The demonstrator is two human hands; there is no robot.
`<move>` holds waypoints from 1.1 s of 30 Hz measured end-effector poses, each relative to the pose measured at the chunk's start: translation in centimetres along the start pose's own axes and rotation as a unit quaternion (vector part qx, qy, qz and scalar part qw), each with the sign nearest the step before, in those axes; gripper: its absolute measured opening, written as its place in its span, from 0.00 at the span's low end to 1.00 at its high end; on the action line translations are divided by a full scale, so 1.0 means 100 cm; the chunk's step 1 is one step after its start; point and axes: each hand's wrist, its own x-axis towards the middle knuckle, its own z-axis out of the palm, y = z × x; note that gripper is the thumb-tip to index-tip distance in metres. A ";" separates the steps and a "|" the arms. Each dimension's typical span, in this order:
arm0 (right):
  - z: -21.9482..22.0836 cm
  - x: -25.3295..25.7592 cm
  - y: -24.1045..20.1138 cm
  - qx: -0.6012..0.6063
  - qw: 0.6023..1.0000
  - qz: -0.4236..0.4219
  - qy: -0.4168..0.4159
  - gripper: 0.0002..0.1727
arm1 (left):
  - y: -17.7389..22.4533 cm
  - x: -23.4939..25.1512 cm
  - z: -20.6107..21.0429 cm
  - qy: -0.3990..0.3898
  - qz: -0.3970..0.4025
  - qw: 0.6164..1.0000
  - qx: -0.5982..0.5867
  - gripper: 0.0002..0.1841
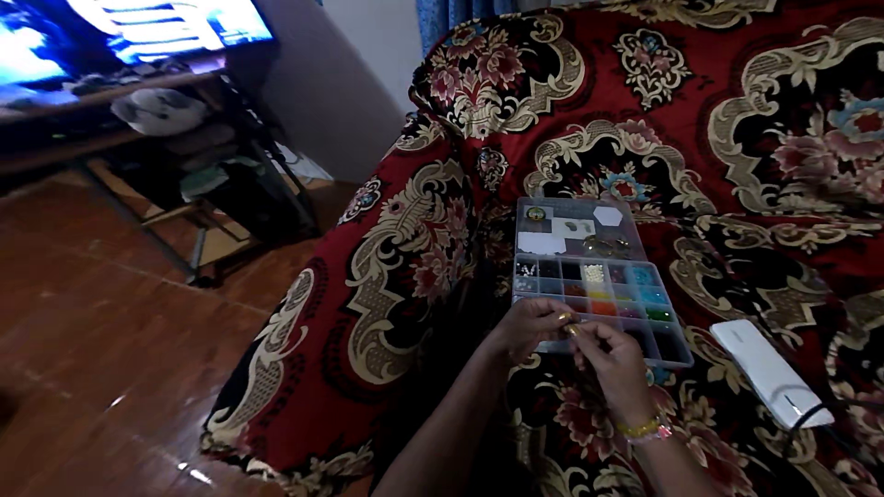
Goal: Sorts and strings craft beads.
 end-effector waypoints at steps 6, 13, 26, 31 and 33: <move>0.000 0.001 0.002 -0.008 1.000 -0.015 -0.005 0.06 | 0.004 -0.001 0.003 0.017 -0.012 1.000 0.004 0.08; 0.000 0.000 0.002 0.020 1.000 -0.018 -0.004 0.05 | 0.002 0.001 0.003 0.021 -0.031 0.999 -0.006 0.09; 0.001 0.001 0.002 0.022 1.000 -0.005 0.000 0.05 | -0.001 0.002 0.001 0.012 -0.021 1.000 -0.018 0.10; 0.000 0.001 0.004 0.028 1.000 -0.006 -0.004 0.05 | 0.000 0.001 0.000 0.008 -0.019 1.000 -0.019 0.10; 0.000 0.001 0.003 0.027 1.000 -0.004 -0.003 0.05 | 0.001 0.000 0.001 0.007 -0.020 1.000 -0.018 0.10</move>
